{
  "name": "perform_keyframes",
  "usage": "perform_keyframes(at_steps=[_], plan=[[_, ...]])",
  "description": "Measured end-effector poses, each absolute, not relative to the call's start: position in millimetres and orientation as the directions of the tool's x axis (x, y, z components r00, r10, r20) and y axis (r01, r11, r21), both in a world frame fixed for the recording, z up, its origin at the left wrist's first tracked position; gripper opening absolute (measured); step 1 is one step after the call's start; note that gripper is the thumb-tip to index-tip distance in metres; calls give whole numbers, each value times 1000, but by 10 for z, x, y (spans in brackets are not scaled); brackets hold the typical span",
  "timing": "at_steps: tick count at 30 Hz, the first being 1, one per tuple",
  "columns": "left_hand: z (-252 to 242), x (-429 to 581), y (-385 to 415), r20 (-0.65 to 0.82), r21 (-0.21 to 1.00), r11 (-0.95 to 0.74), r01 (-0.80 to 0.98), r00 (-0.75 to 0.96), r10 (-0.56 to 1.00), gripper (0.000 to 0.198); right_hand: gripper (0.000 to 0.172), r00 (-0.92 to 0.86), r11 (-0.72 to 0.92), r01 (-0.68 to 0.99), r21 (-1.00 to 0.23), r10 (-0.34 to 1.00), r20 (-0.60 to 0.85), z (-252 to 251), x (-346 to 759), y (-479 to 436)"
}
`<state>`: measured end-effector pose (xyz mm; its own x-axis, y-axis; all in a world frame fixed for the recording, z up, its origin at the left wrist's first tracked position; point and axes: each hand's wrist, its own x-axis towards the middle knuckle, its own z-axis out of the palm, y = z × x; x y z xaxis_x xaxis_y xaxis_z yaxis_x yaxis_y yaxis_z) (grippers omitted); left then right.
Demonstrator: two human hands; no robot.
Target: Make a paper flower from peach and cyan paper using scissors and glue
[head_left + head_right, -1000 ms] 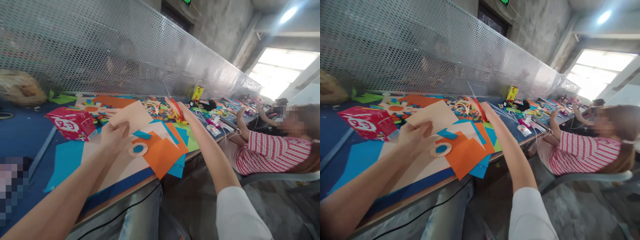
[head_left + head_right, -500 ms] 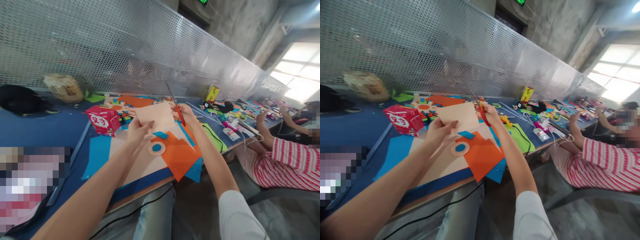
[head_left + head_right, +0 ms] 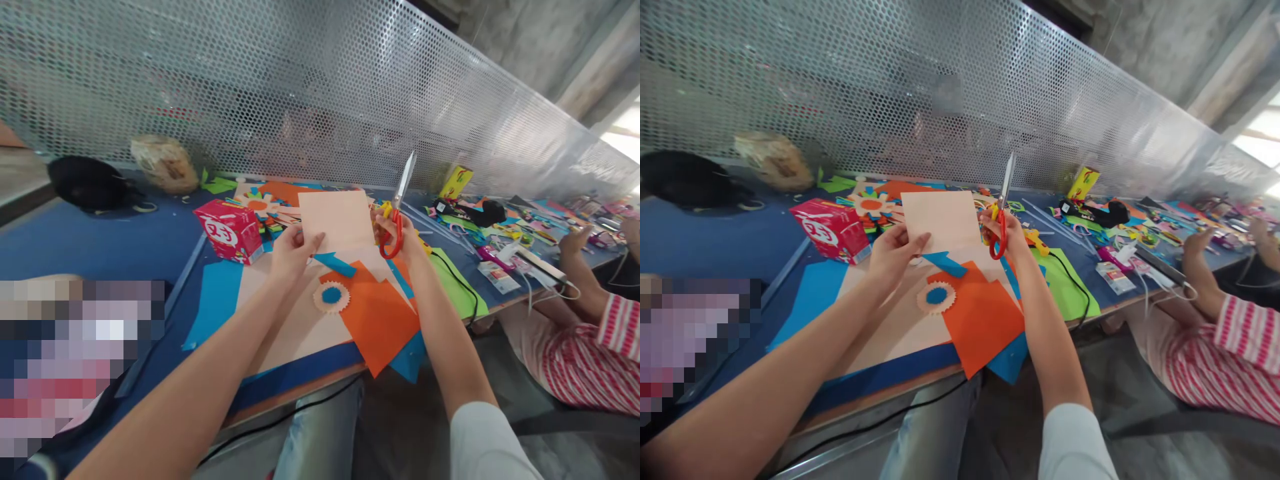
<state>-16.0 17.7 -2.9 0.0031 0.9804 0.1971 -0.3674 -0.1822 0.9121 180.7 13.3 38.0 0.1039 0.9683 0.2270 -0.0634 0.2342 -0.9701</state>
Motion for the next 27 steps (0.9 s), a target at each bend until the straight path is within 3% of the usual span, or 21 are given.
perform_keyframes(at_steps=[5,9,14,21,27], plan=[[-26,-168,160,228,871,-234,-431,-68,971,31,26,-83,271,171,-947,962,260,403,1801,57],[-24,-164,154,215,848,-229,-478,-85,973,32,24,-152,345,208,-915,936,318,381,1802,60],[-44,-167,163,178,880,-168,-444,-20,984,29,23,65,388,135,-912,915,399,352,1813,102],[-5,-158,72,78,946,-1,-324,223,972,28,21,346,497,-140,-856,835,428,374,1829,148],[45,-163,51,173,952,-115,-284,189,967,31,21,401,495,-128,-860,819,411,399,1875,153]])
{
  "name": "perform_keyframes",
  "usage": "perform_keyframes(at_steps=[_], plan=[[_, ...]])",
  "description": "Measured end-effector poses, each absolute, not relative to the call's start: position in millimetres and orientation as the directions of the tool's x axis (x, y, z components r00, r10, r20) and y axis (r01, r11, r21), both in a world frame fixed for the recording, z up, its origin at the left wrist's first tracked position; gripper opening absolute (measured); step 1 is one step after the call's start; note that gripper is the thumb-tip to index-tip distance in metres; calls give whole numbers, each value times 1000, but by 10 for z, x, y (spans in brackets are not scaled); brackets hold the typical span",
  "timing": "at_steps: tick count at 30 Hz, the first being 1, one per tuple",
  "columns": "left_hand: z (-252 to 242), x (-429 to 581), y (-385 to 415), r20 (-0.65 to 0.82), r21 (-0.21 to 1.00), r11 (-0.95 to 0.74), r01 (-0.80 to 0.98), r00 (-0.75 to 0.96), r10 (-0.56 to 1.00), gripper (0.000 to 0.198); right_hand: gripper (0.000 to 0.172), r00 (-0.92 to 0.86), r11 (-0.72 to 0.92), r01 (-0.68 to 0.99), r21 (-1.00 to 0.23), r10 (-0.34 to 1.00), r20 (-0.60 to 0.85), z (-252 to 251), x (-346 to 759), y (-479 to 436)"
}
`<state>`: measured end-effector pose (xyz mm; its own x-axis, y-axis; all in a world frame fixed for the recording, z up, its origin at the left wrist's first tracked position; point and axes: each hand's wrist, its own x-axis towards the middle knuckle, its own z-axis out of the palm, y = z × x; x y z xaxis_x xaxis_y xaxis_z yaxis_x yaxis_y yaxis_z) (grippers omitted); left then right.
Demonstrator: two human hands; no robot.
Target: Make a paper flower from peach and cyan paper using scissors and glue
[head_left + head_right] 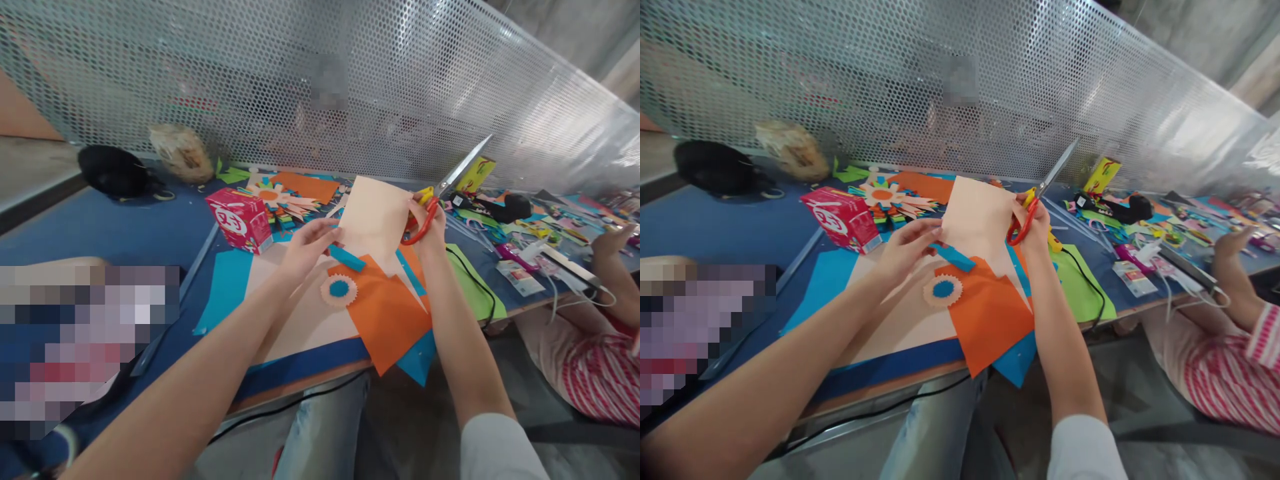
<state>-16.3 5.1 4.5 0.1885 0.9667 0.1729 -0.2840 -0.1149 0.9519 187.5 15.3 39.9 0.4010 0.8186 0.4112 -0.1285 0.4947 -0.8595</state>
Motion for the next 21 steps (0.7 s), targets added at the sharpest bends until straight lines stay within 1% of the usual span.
perform_keyframes(at_steps=[3,5,10,12,16,21], plan=[[26,-156,55,191,965,-132,-227,261,946,29,22,384,451,-77,-889,836,391,405,1859,130],[8,-151,64,209,966,-155,-205,274,939,29,22,359,426,-50,-903,852,382,413,1840,100],[-31,-175,129,268,952,-246,-181,104,958,29,23,164,411,-12,-912,900,404,428,1810,23],[-40,-187,151,268,953,-256,-165,53,962,28,23,121,416,47,-908,900,419,416,1804,26],[-38,-191,156,257,959,-248,-138,47,965,26,24,110,441,209,-873,876,470,361,1785,80],[-34,-208,169,348,935,-340,-105,73,935,22,21,153,477,279,-834,835,528,356,1771,86]])
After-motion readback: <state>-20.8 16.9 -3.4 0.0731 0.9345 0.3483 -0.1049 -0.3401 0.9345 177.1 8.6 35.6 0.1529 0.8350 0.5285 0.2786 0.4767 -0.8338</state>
